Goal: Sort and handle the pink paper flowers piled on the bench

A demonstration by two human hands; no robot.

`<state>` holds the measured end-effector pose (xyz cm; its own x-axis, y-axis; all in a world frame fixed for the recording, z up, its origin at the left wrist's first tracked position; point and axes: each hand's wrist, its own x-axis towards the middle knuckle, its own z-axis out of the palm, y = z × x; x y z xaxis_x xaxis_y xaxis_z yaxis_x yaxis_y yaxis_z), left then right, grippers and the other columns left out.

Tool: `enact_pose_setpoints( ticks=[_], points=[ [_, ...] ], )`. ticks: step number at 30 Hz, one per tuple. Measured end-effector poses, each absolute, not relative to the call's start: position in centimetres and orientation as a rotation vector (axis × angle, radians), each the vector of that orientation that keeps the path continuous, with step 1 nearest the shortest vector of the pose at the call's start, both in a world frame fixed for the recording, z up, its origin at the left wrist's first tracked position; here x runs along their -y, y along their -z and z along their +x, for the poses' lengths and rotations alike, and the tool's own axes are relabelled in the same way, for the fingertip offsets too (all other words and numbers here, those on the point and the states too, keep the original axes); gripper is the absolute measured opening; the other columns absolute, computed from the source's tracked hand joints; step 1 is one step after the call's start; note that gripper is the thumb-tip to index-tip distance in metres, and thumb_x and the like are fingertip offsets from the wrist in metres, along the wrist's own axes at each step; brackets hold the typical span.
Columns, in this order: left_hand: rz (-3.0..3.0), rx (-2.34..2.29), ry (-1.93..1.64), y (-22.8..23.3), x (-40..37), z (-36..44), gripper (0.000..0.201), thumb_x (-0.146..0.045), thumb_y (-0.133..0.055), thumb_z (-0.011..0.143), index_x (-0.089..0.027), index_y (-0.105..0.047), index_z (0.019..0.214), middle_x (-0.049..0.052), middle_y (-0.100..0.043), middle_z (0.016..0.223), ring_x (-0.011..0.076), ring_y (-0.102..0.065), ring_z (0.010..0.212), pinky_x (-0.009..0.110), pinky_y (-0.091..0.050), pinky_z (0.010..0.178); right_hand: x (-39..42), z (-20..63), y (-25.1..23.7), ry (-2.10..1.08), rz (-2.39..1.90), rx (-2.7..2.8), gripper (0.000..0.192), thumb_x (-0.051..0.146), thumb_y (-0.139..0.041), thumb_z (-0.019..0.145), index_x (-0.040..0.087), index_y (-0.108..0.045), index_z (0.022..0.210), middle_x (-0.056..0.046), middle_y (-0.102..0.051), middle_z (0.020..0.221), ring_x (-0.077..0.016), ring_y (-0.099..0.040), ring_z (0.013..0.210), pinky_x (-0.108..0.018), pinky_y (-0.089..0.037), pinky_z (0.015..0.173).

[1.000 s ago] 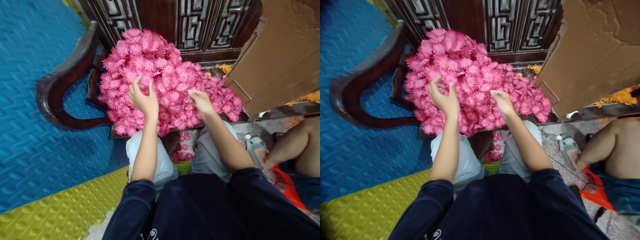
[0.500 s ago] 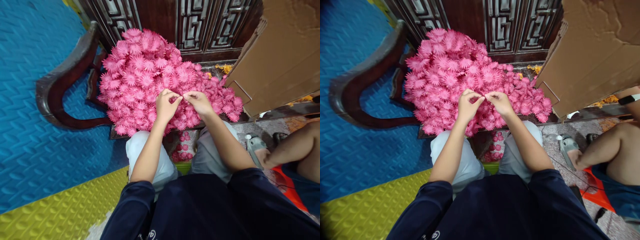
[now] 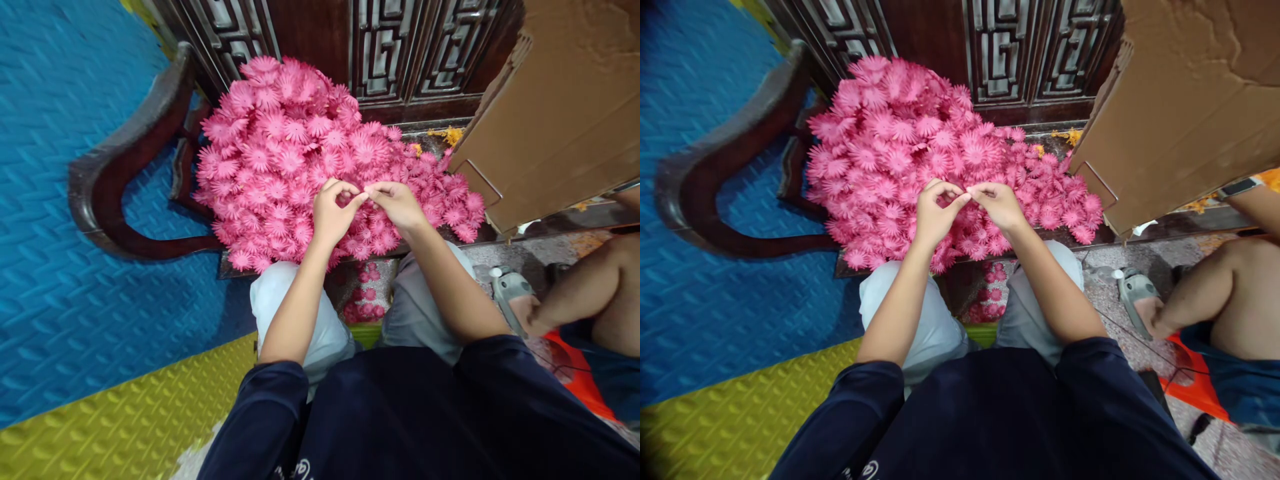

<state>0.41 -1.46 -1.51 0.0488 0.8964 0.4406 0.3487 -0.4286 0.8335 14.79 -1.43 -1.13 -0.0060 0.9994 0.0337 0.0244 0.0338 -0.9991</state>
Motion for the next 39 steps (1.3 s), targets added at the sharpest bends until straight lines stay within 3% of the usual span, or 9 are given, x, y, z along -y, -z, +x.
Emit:
enact_pose_setpoints(
  ticks=[6,16,25,32,34,36,39],
  points=[
    [1.604,-1.220,-1.363,1.2,1.2,0.1,0.007,-0.018,-0.076,0.065,-0.019,-0.069,0.066,-0.002,-0.060,0.068,0.0102,-0.053,0.063,0.025,-0.045,0.065,1.5,14.7,1.1,-1.233,-1.181,1.235,0.040,0.054,-0.077,0.053,0.017,-0.067,0.065,0.002,-0.061,0.063,-0.0085,-0.047,0.060,-0.026,-0.041,0.062],
    [1.661,-1.220,-1.377,1.5,1.1,-0.2,0.008,-0.016,-0.068,0.071,-0.019,-0.066,0.065,-0.001,-0.059,0.067,0.0103,-0.052,0.064,0.024,-0.045,0.064,1.8,14.4,0.8,-1.250,-1.152,1.239,0.043,0.056,-0.077,0.052,0.017,-0.066,0.066,0.002,-0.060,0.065,-0.0081,-0.047,0.060,-0.025,-0.040,0.060],
    [1.373,-1.191,-1.252,2.1,0.4,0.1,0.012,-0.020,-0.055,0.080,-0.019,-0.061,0.070,-0.002,-0.064,0.072,0.0121,-0.060,0.075,0.025,-0.047,0.072,1.5,14.6,1.3,-1.316,-1.209,1.142,0.047,0.061,-0.071,0.059,0.019,-0.052,0.060,0.004,-0.046,0.058,-0.0064,-0.038,0.052,-0.023,-0.035,0.054],
    [1.262,-1.717,-1.699,2.0,-1.4,-2.6,0.015,-0.030,-0.052,0.087,-0.018,-0.058,0.080,0.001,-0.058,0.085,0.0125,-0.055,0.084,0.030,-0.042,0.081,0.5,15.7,2.2,-1.212,-1.292,0.956,0.039,0.055,-0.069,0.065,0.020,-0.052,0.065,0.004,-0.046,0.062,-0.0066,-0.037,0.052,-0.023,-0.033,0.051],
    [1.277,-1.882,-1.732,1.6,-1.4,-3.2,0.010,-0.026,-0.060,0.083,-0.017,-0.061,0.089,0.002,-0.055,0.089,0.0132,-0.052,0.084,0.033,-0.040,0.085,0.6,15.6,2.2,-1.207,-1.273,0.970,0.037,0.053,-0.071,0.064,0.020,-0.054,0.065,0.004,-0.047,0.061,-0.0065,-0.037,0.052,-0.023,-0.033,0.052],
    [1.342,-1.953,-1.715,1.1,-0.9,-3.1,0.022,-0.022,-0.066,0.077,-0.019,-0.062,0.098,0.003,-0.054,0.090,0.0154,-0.051,0.086,0.036,-0.038,0.089,0.8,15.3,2.1,-1.225,-1.258,0.987,0.036,0.051,-0.073,0.064,0.019,-0.056,0.065,0.004,-0.047,0.060,-0.0064,-0.037,0.052,-0.023,-0.034,0.054],
    [1.516,-1.905,-1.680,0.8,0.3,-1.9,0.021,-0.026,-0.068,0.076,-0.022,-0.061,0.096,0.003,-0.055,0.092,0.0197,-0.052,0.096,0.037,-0.036,0.092,1.2,14.8,1.8,-1.254,-1.244,1.058,0.034,0.050,-0.072,0.065,0.019,-0.059,0.066,0.005,-0.049,0.059,-0.0065,-0.039,0.053,-0.024,-0.036,0.056]
  ],
)
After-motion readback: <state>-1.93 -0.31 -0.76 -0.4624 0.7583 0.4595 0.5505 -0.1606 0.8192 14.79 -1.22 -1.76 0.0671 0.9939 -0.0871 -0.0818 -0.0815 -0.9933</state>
